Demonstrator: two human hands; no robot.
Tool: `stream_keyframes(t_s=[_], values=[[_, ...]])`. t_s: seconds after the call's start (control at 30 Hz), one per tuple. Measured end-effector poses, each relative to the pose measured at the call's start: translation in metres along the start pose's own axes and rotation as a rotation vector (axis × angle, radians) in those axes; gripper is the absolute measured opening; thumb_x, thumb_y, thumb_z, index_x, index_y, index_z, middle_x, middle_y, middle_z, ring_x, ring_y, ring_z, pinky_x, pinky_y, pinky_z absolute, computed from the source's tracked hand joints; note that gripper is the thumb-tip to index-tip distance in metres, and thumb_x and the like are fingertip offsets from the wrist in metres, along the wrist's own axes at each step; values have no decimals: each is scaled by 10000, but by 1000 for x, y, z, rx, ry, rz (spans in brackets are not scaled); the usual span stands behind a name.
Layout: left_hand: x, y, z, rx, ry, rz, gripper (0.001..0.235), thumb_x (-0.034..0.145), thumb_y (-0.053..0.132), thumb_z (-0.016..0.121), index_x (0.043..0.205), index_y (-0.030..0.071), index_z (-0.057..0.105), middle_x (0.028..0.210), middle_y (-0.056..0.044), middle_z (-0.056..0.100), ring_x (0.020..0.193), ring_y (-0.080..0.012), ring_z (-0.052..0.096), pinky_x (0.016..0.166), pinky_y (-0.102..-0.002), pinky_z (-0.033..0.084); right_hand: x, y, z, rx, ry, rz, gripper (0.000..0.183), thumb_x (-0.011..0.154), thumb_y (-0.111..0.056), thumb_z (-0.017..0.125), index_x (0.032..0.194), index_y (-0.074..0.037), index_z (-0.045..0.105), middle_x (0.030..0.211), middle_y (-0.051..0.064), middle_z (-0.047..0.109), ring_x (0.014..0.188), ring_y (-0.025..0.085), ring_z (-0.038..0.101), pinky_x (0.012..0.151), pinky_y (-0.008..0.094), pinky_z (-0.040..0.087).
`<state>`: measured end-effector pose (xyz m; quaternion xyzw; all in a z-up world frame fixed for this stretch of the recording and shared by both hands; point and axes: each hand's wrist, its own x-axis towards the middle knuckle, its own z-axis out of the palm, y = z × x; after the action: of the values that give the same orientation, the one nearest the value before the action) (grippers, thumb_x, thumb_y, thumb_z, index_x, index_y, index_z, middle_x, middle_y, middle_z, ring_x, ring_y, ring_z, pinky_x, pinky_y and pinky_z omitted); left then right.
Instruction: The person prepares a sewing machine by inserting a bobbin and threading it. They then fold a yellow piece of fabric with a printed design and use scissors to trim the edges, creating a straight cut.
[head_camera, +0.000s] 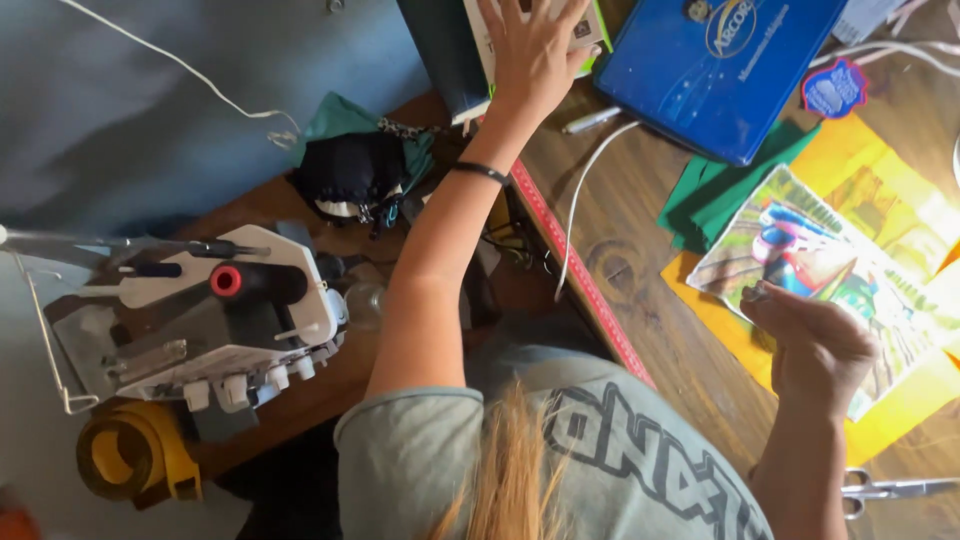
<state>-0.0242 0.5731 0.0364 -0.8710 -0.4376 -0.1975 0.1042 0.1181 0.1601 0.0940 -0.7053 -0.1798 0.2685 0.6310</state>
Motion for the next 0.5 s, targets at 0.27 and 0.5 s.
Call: stream_keyframes(t_s=[0.27,0.5], values=[[-43,-60,-19,-620,456,-158,327,1130,143,495,1415,199,345,1362,-66,593,987,-240,668,785,-318,656,81,-33,94,-248,-211,42,214,841,-73,852,1022,-33,744,922,89,749,816,139,746,783,245,651],[-75,-90,-29,-869,499,-412,484,1226,298,349,1687,273,204,708,35,380,568,-113,294,581,-317,279,177,-33,247,-588,-443,-626,103,924,-131,873,1015,-106,831,937,31,784,814,110,700,737,269,576]])
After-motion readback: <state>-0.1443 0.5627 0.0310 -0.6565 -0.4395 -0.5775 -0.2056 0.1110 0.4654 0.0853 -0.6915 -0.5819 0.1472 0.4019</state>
